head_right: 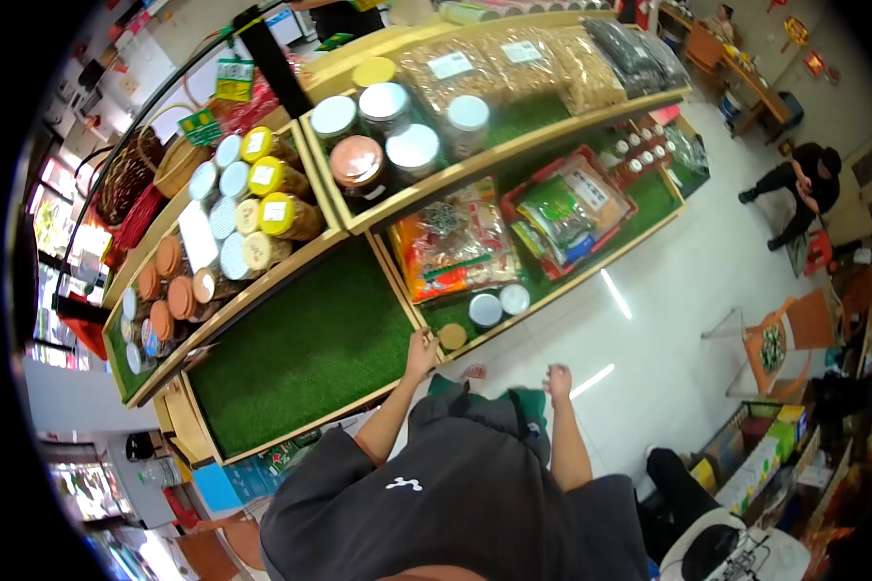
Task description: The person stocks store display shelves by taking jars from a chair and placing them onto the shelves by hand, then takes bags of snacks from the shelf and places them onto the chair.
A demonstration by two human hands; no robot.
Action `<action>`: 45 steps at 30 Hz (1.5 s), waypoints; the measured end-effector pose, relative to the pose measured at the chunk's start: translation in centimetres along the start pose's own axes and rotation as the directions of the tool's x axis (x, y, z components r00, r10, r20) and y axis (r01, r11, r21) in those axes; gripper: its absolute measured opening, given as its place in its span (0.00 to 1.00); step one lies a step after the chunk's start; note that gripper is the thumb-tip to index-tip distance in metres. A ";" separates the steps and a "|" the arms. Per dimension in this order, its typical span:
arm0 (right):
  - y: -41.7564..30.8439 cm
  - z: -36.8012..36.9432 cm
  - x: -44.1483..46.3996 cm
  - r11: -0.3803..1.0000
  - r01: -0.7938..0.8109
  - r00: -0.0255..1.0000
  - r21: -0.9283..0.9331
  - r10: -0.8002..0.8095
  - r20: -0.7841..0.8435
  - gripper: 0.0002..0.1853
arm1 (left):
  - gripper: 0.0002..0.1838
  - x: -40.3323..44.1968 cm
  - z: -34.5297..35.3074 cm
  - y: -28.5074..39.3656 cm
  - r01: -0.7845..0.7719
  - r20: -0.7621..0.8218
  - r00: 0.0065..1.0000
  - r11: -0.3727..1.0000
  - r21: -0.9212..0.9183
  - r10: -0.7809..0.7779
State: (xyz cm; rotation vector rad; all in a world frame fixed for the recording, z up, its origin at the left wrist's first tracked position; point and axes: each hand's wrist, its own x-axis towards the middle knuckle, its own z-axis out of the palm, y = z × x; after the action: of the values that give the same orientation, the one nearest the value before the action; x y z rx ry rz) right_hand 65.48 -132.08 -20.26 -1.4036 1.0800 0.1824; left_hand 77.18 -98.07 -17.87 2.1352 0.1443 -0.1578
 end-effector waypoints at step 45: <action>-25.9 -1.7 12.6 0.933 0.315 0.812 -0.176 -0.169 0.559 0.17 | 0.27 14.4 -10.5 32.2 -0.158 -0.860 0.510 0.984 -0.086 0.007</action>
State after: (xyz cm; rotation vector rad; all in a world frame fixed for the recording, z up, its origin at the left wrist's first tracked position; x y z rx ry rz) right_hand 89.04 -145.66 -10.60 -1.5836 0.4079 0.5147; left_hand 97.23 -105.94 11.97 1.8626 0.6167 0.9920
